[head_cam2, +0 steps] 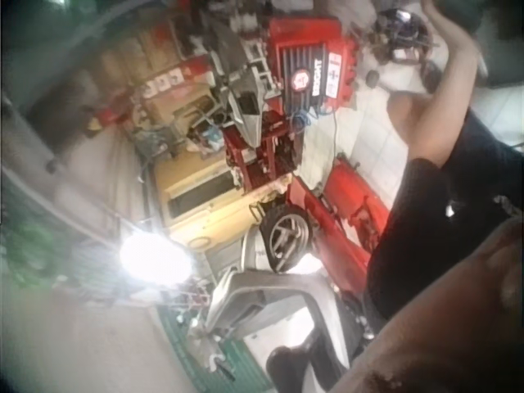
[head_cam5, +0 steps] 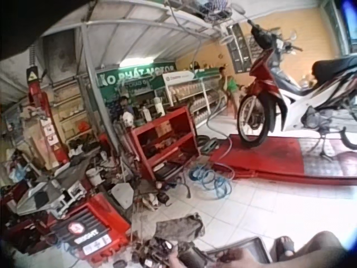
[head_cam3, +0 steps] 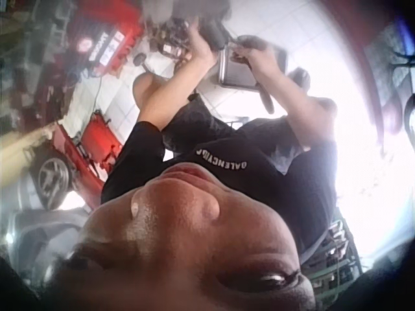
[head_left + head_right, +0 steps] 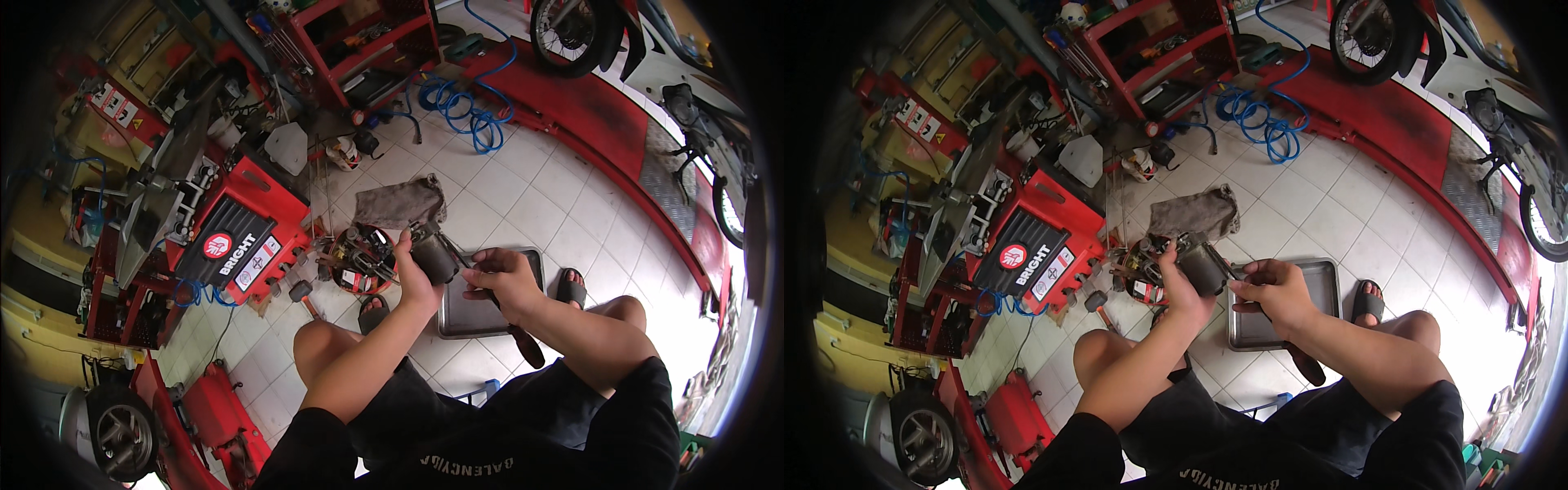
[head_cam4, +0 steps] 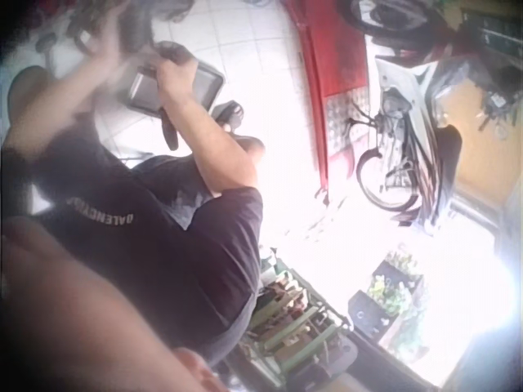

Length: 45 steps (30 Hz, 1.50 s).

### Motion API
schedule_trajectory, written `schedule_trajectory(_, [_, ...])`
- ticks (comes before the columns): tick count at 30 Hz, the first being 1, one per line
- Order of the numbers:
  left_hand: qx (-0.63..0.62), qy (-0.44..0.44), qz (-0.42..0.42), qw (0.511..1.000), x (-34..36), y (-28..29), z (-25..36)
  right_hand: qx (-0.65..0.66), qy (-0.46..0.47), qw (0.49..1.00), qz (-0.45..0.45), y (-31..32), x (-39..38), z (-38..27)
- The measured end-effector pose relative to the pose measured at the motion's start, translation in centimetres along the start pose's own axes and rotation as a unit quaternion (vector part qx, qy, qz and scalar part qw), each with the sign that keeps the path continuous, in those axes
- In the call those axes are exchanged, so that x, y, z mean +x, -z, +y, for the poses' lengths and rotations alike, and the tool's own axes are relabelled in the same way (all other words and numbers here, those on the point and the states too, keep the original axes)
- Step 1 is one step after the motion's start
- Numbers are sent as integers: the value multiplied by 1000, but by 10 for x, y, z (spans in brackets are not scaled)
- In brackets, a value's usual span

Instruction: The person sits on a low stool in a workshop, holding a cylindrical mechanical part in their left hand and using a screwdriver in their right hand to pry and scrape at the part's surface. They repeatedly rotate the part to access different sides, occasionally wiping it with a rag and placing small components into a metal tray.

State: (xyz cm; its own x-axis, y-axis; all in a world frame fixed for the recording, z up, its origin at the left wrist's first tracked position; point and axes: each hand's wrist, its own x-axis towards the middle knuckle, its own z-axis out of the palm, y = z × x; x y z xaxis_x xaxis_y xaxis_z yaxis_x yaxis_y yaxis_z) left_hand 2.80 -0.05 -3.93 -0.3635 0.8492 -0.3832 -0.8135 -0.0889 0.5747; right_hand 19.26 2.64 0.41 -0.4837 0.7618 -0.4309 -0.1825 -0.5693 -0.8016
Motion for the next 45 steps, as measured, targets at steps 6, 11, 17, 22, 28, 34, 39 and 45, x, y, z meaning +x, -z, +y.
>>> schedule_trajectory(6, [-13, -7, 0, 1000, 5, 2, -9, 4, -13, 1000, 16, 6, 1, 4])
schedule_trajectory(11, [-23, -4, 5, 1000, 12, 4, -12, -5, -39, 999, 19, 8, 6, -7])
schedule_trajectory(17, [9, 11, -9, 1000, 4, 4, -7, -24, -47, 999, -13, 3, 8, 3])
schedule_trajectory(22, [4, -43, -51, 998, 7, -3, -9, -52, -27, 998, 24, 1, 2, -2])
schedule_trajectory(28, [-20, -6, -94, 995, -11, -11, 11, -31, -65, 997, 14, -2, 2, -2])
schedule_trajectory(34, [-41, 31, -96, 994, -4, -3, 6, 24, -109, 994, -12, 3, 6, 0])
schedule_trajectory(39, [-48, 28, -92, 994, -3, -6, 4, 39, -119, 991, -38, 11, 13, 5])
schedule_trajectory(45, [-97, 105, -113, 983, -3, -6, 10, 38, -122, 991, -41, 8, 10, 3])
